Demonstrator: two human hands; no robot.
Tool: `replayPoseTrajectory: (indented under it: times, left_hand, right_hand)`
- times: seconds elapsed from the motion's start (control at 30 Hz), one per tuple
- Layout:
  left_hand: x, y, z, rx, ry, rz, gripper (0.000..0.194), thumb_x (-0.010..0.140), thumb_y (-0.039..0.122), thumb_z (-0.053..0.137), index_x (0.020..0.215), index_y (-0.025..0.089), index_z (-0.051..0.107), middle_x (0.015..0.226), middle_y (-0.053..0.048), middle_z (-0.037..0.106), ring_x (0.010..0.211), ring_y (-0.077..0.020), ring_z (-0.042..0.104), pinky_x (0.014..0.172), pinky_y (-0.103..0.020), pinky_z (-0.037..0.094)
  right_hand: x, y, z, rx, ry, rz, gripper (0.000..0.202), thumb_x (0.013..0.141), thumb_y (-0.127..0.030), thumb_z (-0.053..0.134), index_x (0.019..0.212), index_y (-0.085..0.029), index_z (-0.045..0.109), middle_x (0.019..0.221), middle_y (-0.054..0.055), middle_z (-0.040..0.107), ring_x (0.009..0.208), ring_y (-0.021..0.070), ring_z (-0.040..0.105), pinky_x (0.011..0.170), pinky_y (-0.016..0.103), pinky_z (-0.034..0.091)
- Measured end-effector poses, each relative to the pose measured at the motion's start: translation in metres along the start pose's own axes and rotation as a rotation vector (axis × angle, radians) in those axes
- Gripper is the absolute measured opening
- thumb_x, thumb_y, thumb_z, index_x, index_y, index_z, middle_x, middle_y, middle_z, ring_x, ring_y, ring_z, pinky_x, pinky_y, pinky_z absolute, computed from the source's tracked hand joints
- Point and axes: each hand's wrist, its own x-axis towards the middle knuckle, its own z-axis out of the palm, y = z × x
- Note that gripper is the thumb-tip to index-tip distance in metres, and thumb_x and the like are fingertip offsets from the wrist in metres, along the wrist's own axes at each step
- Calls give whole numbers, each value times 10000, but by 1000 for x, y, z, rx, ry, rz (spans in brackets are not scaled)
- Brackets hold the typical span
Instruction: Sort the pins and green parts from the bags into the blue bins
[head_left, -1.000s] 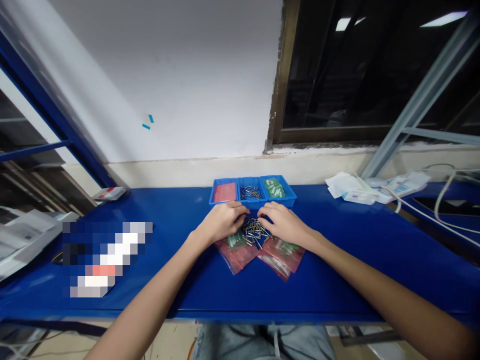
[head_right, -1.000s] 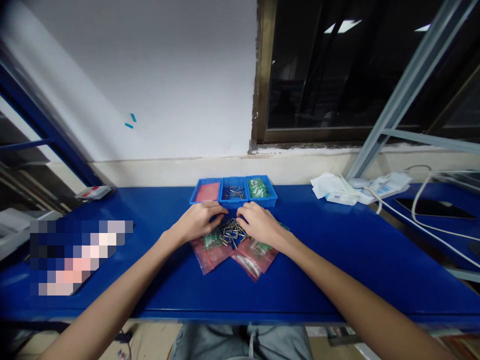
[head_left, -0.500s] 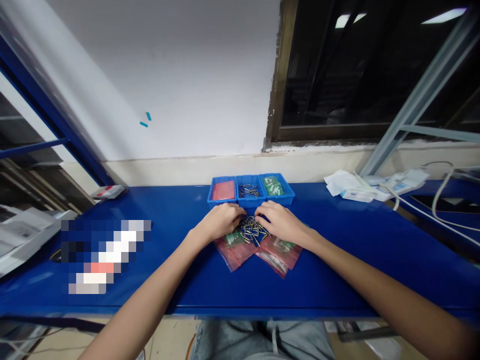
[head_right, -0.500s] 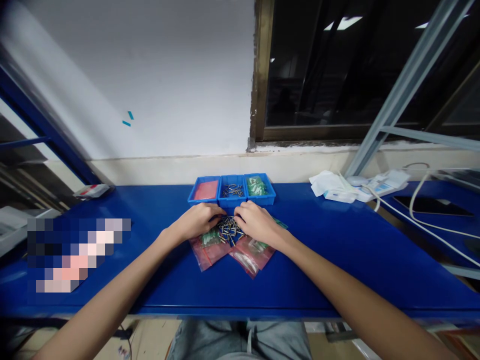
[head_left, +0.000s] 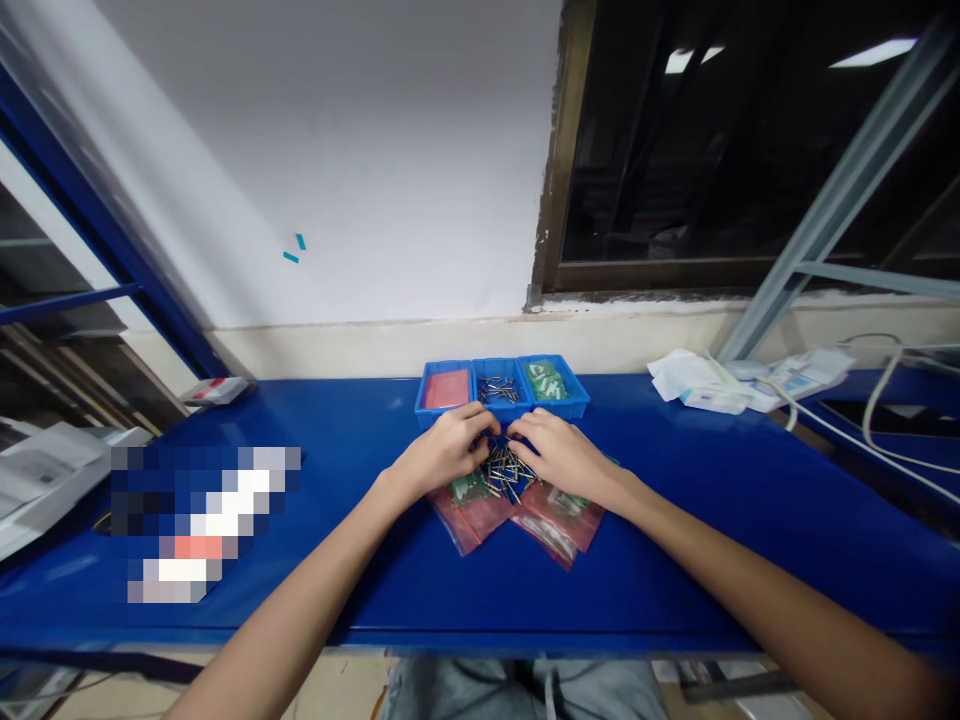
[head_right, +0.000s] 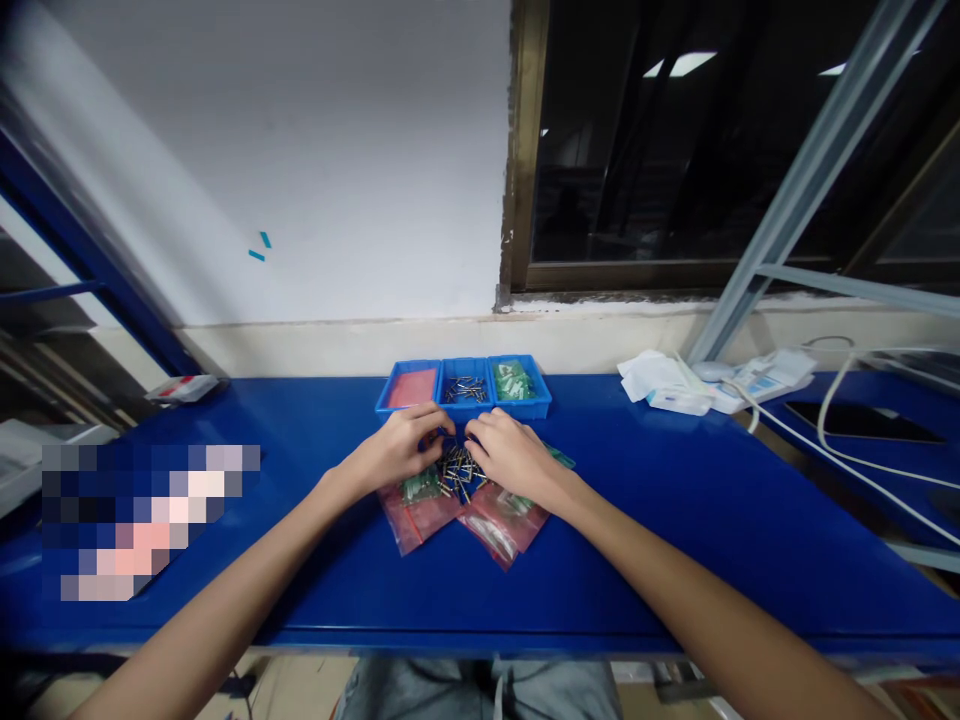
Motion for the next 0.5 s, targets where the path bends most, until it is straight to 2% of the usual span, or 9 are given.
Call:
replayPoseTrajectory:
  times: [0.17,0.37,0.5]
  left_hand:
    - [1,9,1,-110,107,-7,230,813,30,513,996,153,579,968,-51,563,770,-134,561,727,-278,502]
    - [2,8,7,-211,194,-6,187,833,34,525,956,169,564,958,-26,541,769,-118,551,717,-262,495]
    - [3,11,6,-181,247,12,113,880,69,535,929,166,564,936,-29,532,828,-136,548,767,-284,501]
  right_hand:
    - [1,-7,-5,21,43,2,157,991,-260,494,1011,-181,629,950,68,665,932,225,583,784,338,458]
    - [4,-8,-5,113,56,-13,146,974,-191,528,887,-178,645,866,44,665,851,197,582,770,314,428]
    - [5,-7,-2,164,86,1,173,969,-183,526,840,-187,641,826,30,658,822,188,579,756,304,412]
